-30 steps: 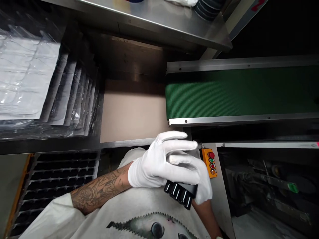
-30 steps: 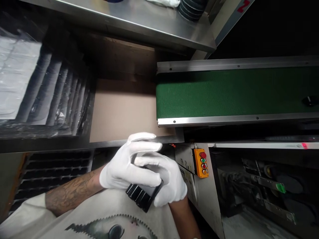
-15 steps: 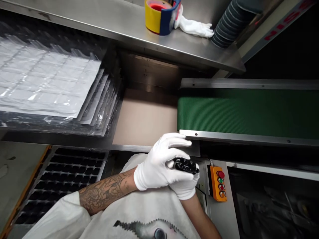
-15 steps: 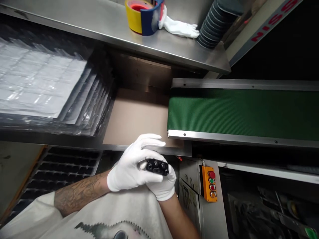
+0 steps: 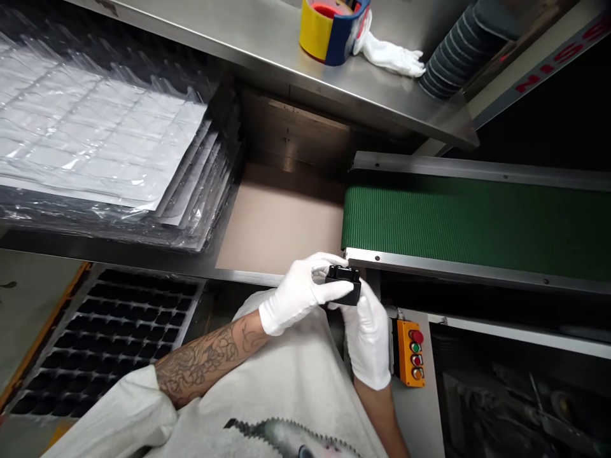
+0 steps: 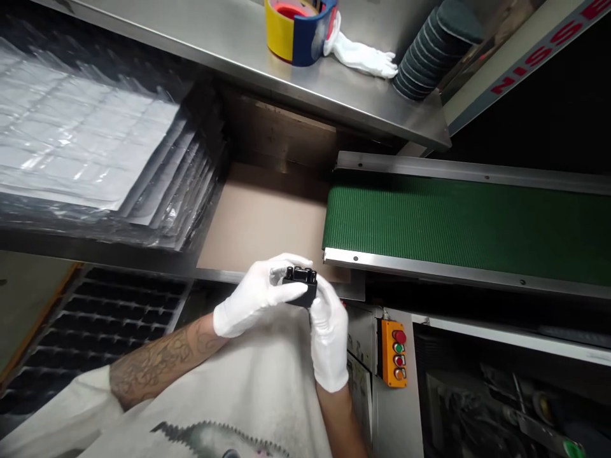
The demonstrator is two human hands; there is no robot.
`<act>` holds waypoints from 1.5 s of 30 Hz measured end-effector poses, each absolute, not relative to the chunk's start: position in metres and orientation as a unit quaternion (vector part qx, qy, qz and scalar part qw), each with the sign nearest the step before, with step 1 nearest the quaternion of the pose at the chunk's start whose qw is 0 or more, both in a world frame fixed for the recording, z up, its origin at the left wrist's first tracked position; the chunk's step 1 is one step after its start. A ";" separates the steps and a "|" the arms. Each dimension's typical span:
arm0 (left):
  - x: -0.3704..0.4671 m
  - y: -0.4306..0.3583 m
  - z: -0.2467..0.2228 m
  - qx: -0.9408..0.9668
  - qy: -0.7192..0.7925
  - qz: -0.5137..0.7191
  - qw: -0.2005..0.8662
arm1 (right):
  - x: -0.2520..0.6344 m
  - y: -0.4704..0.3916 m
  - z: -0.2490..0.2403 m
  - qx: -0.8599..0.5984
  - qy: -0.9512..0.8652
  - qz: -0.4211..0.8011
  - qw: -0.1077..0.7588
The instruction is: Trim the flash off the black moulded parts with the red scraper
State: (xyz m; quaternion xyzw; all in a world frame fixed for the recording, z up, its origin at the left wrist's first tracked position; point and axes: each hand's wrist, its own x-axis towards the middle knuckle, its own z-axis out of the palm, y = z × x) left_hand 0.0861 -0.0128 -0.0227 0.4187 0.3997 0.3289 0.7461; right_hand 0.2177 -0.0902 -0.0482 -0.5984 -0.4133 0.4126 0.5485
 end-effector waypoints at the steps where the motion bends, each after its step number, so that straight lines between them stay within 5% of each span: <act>1: 0.086 -0.013 -0.024 0.392 0.393 0.351 0.754 | 0.219 -0.092 -0.049 -0.614 -0.429 0.361 0.555; 5: 0.092 -0.013 -0.034 0.281 0.347 0.405 0.798 | 0.216 -0.083 -0.058 -0.647 -0.564 0.033 0.512; 8: 0.101 -0.014 -0.042 0.207 0.317 0.429 0.820 | 0.209 -0.063 -0.066 -0.631 -0.626 -0.069 0.453; 29: 0.123 -0.013 -0.048 0.202 0.299 0.478 0.800 | 0.204 -0.032 -0.086 -0.604 -0.575 -0.135 0.535; 45: 0.111 -0.022 -0.042 0.371 0.410 0.458 0.696 | 0.206 -0.050 -0.071 -0.653 -0.574 -0.146 0.472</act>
